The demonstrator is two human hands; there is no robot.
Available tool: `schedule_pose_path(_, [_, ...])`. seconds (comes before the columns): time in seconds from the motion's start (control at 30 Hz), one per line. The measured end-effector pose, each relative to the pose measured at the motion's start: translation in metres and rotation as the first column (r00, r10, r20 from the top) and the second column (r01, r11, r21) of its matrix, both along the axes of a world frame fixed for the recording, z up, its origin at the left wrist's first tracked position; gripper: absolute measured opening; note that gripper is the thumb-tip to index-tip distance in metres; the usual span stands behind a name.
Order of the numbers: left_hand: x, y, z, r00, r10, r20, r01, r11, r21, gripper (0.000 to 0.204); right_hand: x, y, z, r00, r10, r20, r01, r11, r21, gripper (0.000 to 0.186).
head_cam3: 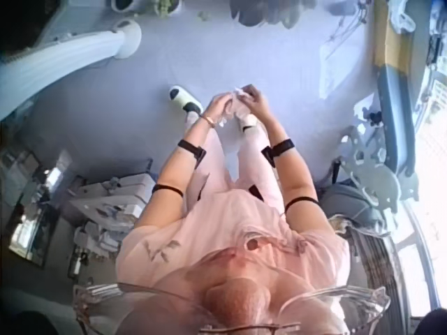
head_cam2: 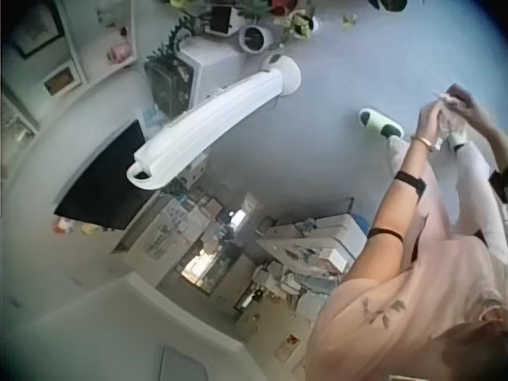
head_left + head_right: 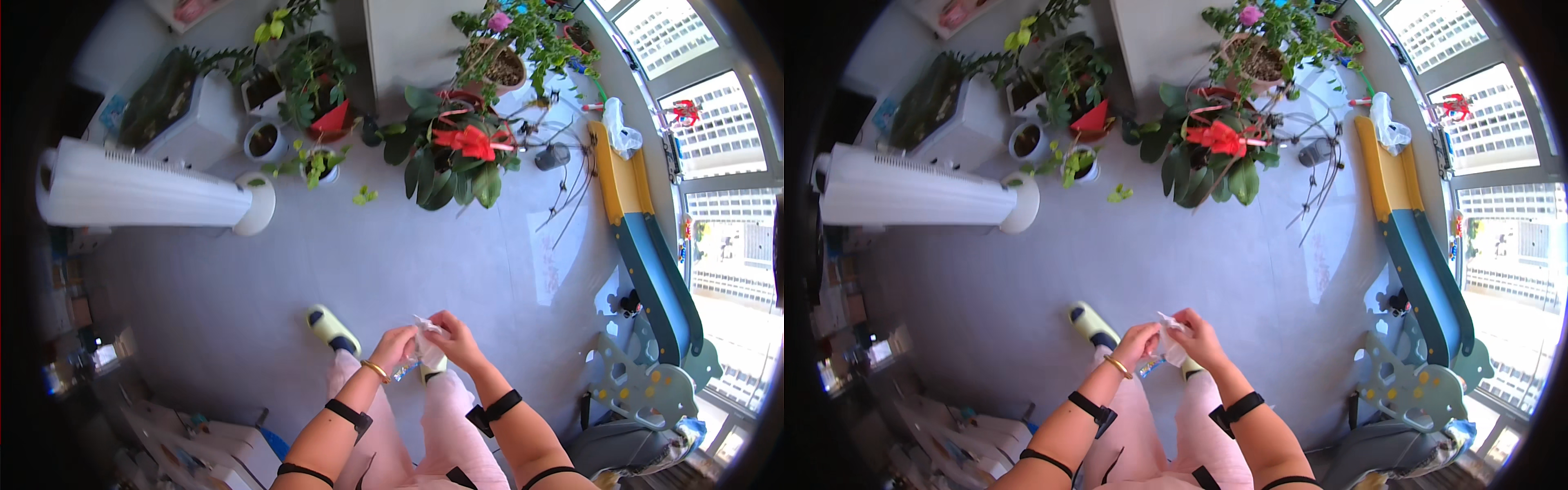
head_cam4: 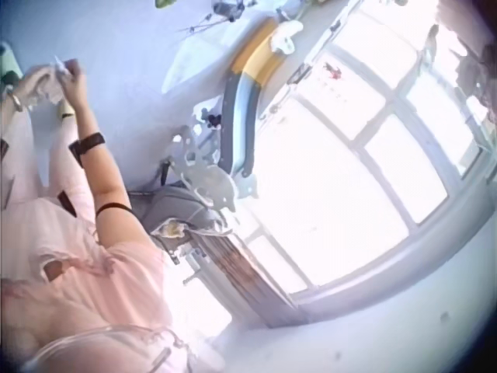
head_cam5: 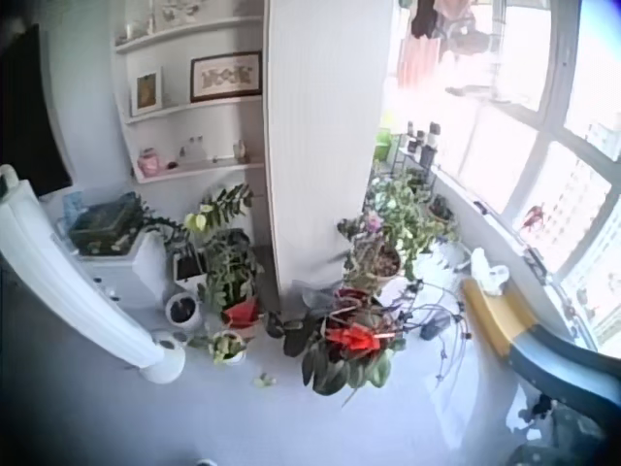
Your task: The recorder waters several potted plants on a balcony and indoors, uses a spray bottle, and wipes leaves.
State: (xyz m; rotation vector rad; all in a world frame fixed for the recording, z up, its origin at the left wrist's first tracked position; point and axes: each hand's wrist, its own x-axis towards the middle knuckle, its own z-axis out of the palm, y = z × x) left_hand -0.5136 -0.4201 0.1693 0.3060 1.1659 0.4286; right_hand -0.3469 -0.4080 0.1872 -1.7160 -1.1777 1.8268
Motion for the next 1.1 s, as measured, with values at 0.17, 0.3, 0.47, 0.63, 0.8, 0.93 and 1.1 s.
schedule_pose_path(0.17, [-0.027, 0.091, -0.002, 0.974, -0.200, -0.108, 0.219, 0.952, 0.212, 0.027, -0.001, 0.061, -0.017, 0.942, -0.311, 0.127, 0.316, 0.948, -0.023, 0.018])
schedule_pose_path(0.3, [-0.065, 0.156, 0.008, 0.914, -0.349, -0.209, 0.388, 0.902, 0.191, 0.034, -0.044, 0.116, -0.014, 0.898, -0.428, 0.101, 0.431, 0.902, -0.005, 0.021])
schedule_pose_path(0.47, [-0.100, 0.243, 0.020, 0.898, -0.315, -0.307, 0.413, 0.845, 0.341, 0.029, -0.120, 0.190, 0.002, 0.794, -0.585, -0.162, 0.559, 0.809, -0.181, 0.018])
schedule_pose_path(0.63, [-0.083, 0.334, 0.019, 0.852, -0.264, -0.451, 0.482, 0.730, 0.484, 0.021, -0.106, 0.223, 0.002, 0.622, -0.686, -0.378, 0.667, 0.717, -0.203, 0.026])
schedule_pose_path(0.8, [-0.012, 0.459, -0.002, 0.701, -0.067, -0.710, 0.642, 0.492, 0.588, 0.021, -0.045, 0.178, -0.032, 0.664, -0.744, -0.073, 0.718, 0.661, -0.219, 0.022])
schedule_pose_path(0.93, [0.038, 0.539, -0.028, 0.430, -0.038, -0.902, 0.826, 0.419, 0.376, 0.026, -0.007, 0.138, -0.055, 0.635, -0.768, 0.079, 0.759, 0.602, -0.246, 0.020])
schedule_pose_path(1.1, [0.088, 0.571, -0.091, 0.216, -0.049, -0.975, 0.946, 0.259, 0.196, 0.032, 0.017, 0.099, -0.084, 0.554, -0.821, 0.136, 0.800, 0.480, -0.361, 0.018])
